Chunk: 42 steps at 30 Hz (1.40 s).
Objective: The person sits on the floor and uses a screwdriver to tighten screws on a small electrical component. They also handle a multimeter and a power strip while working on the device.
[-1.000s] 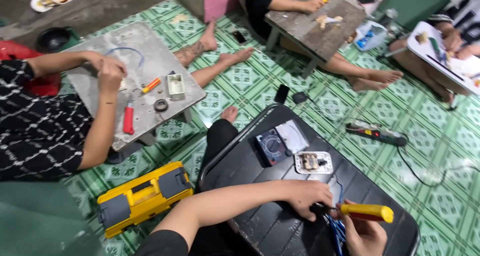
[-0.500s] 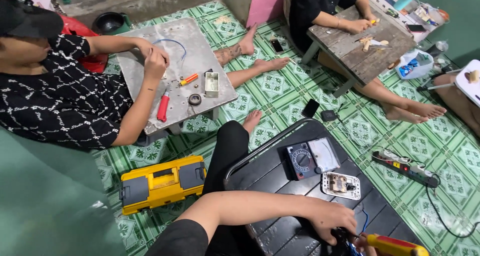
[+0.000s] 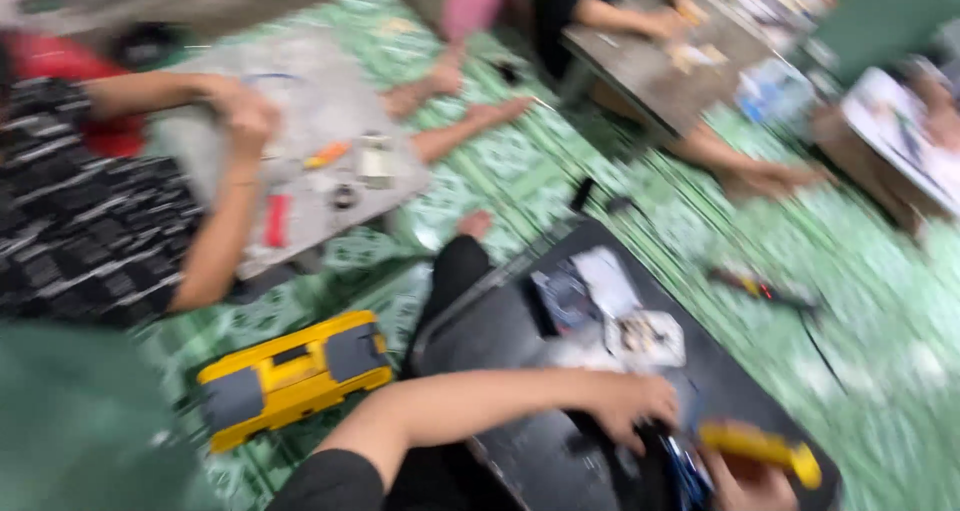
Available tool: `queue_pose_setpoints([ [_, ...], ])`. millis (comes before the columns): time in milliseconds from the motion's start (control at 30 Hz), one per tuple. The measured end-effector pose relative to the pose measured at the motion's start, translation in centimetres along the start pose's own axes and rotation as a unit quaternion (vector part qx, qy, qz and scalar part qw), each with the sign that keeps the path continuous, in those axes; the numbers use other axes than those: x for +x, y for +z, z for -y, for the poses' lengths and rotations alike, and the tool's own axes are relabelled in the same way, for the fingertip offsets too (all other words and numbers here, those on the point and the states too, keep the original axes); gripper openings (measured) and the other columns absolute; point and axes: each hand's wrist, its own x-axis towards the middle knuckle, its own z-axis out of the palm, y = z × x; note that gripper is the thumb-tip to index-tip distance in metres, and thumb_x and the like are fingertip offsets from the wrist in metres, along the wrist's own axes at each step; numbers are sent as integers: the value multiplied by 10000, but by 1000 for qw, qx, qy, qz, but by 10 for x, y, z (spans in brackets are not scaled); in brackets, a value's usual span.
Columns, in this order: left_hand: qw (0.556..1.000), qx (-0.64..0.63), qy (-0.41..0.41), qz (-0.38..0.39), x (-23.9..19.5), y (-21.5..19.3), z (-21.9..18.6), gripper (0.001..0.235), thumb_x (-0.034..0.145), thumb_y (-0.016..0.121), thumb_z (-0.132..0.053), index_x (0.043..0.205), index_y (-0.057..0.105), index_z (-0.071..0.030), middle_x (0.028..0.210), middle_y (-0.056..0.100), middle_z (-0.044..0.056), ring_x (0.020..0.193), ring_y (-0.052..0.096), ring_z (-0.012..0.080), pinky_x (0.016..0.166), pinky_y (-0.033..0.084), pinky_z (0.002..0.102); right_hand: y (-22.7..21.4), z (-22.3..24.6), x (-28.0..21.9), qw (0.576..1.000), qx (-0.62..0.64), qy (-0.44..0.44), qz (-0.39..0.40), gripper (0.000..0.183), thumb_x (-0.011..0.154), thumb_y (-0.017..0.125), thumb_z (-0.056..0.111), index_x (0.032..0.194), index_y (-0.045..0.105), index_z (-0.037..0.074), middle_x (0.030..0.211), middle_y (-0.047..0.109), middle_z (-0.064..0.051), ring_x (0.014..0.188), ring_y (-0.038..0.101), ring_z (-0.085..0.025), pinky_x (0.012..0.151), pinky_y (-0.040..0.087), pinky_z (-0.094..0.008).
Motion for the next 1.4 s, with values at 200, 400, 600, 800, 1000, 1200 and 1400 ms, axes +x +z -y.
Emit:
queue_pose_setpoints([
  [200,997,-18,-61,45,10,-41,-49,426,648,730,-316,971,653,-50,925,645,156,908,589,371,836,461,473,12,39,10,992,119,8,44,443,851,694,-53,1281,590,-82,1220,682,-261,971,703,-312,730,602,-350],
  [400,983,1,-151,102,14,-59,-67,468,733,721,-288,1127,691,-39,1062,661,126,1036,559,315,897,462,453,18,73,9,994,86,-36,56,412,826,729,-81,1220,609,-92,1103,631,-227,672,683,-247,596,637,-293],
  [600,979,13,-166,115,15,-61,-71,496,734,702,-280,1150,678,-11,1084,659,125,1053,543,310,907,454,452,14,82,10,980,128,-71,138,378,871,688,-76,1240,611,-42,1189,657,-203,937,662,-286,712,634,-302],
  [800,980,7,-167,112,14,-60,-70,469,759,730,-281,1151,684,-28,1082,655,113,1052,555,303,910,460,451,19,68,11,983,114,-102,106,416,805,798,-22,1185,631,9,1098,616,-120,906,675,-190,618,644,-230],
  [1000,980,0,-165,113,15,-60,-68,516,766,709,-306,1219,666,-61,1077,656,109,1018,543,295,864,452,449,14,77,9,970,156,-76,169,311,929,684,41,1223,613,-31,1160,692,-223,850,705,-259,709,638,-314],
  [1200,978,13,-170,122,16,-65,-75,496,746,702,-288,1193,655,-77,1129,657,71,1004,546,276,837,439,451,19,77,8,971,118,-96,186,388,928,668,42,1301,583,-20,1159,525,-149,900,599,-215,626,613,-256],
  [1400,975,29,-181,129,18,-64,-75,524,744,707,-296,1209,662,-58,1137,646,71,1031,546,282,867,451,460,20,75,10,976,133,-90,149,315,921,645,-52,1226,577,-9,1148,605,-172,974,641,-261,600,601,-262],
])
